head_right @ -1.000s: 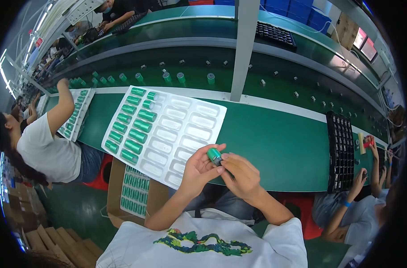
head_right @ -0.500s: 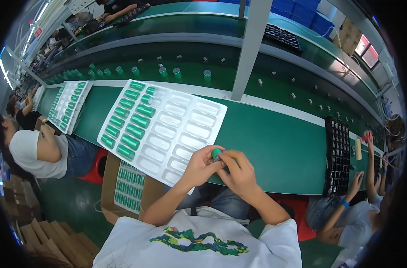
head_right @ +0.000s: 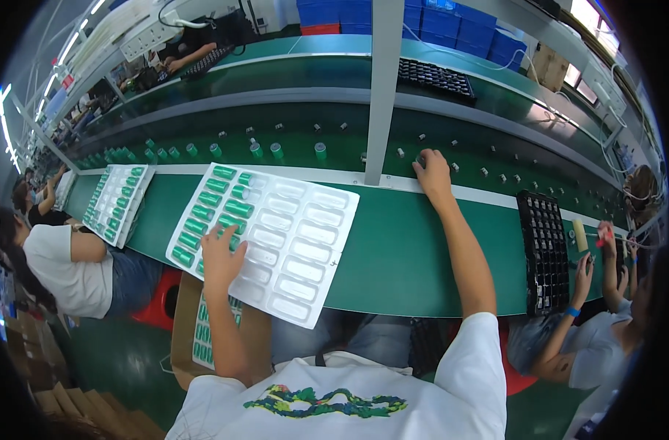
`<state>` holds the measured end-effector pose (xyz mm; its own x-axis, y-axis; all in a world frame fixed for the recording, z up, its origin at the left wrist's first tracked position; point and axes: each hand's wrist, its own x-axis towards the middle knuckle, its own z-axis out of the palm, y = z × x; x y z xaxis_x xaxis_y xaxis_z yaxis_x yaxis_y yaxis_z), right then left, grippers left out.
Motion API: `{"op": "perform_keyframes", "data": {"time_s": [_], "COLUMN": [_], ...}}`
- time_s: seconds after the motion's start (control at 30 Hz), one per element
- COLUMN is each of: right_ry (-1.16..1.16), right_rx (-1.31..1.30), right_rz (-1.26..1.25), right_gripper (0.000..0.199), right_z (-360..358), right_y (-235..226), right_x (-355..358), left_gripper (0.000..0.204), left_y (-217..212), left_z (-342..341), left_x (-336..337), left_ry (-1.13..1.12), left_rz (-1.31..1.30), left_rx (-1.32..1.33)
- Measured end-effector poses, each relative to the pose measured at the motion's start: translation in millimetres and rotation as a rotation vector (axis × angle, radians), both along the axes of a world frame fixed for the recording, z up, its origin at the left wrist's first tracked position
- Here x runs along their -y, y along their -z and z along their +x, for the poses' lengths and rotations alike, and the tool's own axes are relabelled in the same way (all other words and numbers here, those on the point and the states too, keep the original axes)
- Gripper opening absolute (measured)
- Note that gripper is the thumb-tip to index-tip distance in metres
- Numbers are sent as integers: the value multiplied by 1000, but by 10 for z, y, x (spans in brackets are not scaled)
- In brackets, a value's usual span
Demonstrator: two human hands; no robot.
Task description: The person assembles small electronic components by hand, placing them into a plastic tray on a production line.
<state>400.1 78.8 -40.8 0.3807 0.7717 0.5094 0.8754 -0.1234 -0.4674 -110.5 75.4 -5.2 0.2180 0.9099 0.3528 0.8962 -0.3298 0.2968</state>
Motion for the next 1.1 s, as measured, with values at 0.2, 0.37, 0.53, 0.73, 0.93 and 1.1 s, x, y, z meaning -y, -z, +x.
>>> {"op": "perform_keyframes", "data": {"time_s": [0.2, 0.37, 0.53, 0.73, 0.93, 1.1], "right_ry": [-23, -27, 321, 78, 4, -360], "right_rx": [57, 130, 271, -18, -543, -1470], "right_rz": [-139, -56, -110, -76, 133, 559], "right_gripper": [41, 64, 49, 29, 26, 32], "right_z": [212, 127, 592, 644, 877, 110], "right_y": [-56, -98, 300, 408, 386, 3], "right_x": [107, 309, 473, 423, 525, 956], "left_gripper": [38, 33, 25, 22, 23, 34], "left_y": [192, 102, 10, -151, -198, -195], "left_z": [-1, -300, -335, -107, 409, 641], "left_x": [-130, -36, -80, 39, 282, 565], "left_ry": [174, 85, 132, 207, 530, 617], "left_rz": [-8, -41, 27, -319, -892, -1068], "left_rx": [108, 211, 323, 1190, 1650, 1873]}}
